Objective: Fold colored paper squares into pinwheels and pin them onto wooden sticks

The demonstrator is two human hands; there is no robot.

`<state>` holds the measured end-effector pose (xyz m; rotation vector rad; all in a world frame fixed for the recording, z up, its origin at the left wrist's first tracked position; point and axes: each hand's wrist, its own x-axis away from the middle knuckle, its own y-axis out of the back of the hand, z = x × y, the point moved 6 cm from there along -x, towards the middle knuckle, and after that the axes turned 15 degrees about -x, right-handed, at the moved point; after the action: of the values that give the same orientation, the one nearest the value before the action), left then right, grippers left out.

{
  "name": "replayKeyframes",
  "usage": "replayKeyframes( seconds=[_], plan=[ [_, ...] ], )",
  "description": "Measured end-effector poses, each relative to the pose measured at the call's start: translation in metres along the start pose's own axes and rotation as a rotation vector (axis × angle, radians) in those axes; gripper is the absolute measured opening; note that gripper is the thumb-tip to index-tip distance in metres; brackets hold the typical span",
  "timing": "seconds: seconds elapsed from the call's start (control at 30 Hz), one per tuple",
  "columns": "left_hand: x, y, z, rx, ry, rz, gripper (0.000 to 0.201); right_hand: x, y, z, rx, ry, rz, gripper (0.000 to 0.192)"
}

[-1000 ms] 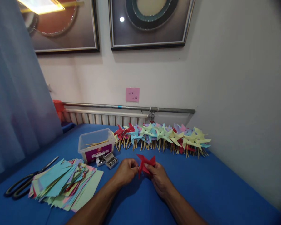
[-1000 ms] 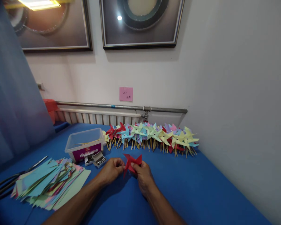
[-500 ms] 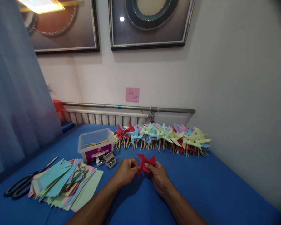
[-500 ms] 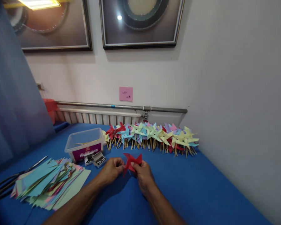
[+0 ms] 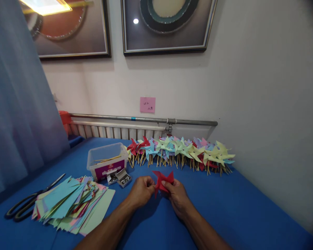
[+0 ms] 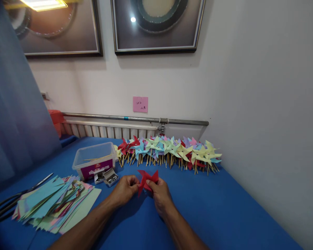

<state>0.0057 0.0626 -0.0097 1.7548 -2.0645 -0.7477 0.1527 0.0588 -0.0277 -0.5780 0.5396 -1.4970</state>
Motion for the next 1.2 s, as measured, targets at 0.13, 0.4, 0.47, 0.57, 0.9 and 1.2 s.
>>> replayKeyframes(
  seconds=[0.13,0.4,0.47,0.57,0.9,1.2],
  plan=[
    [0.0010,-0.0005,-0.0014,0.010,-0.005,-0.007,0.013,-0.0001,-0.0003,0.0005,0.007,-0.003,-0.011,0.032],
    [0.0002,-0.0013,-0.0014,0.022,-0.003,-0.011,0.013,-0.0023,0.0041,-0.0009,-0.009,0.015,-0.052,0.032],
    [0.0004,-0.0010,-0.0020,0.022,0.001,-0.007,0.012,-0.0020,0.0042,-0.0013,-0.008,0.012,-0.063,0.033],
    [0.0011,-0.0007,-0.0033,0.026,0.007,-0.003,0.012,-0.0014,0.0024,-0.0007,-0.019,0.016,-0.058,0.034],
    [-0.0004,-0.0017,-0.0006,0.028,0.012,-0.022,0.013,0.0035,-0.0013,0.0013,-0.044,-0.019,-0.063,0.036],
    [0.0028,-0.0009,-0.0053,0.026,0.029,-0.014,0.014,0.0038,-0.0002,0.0022,-0.035,-0.018,-0.081,0.034]
  ],
)
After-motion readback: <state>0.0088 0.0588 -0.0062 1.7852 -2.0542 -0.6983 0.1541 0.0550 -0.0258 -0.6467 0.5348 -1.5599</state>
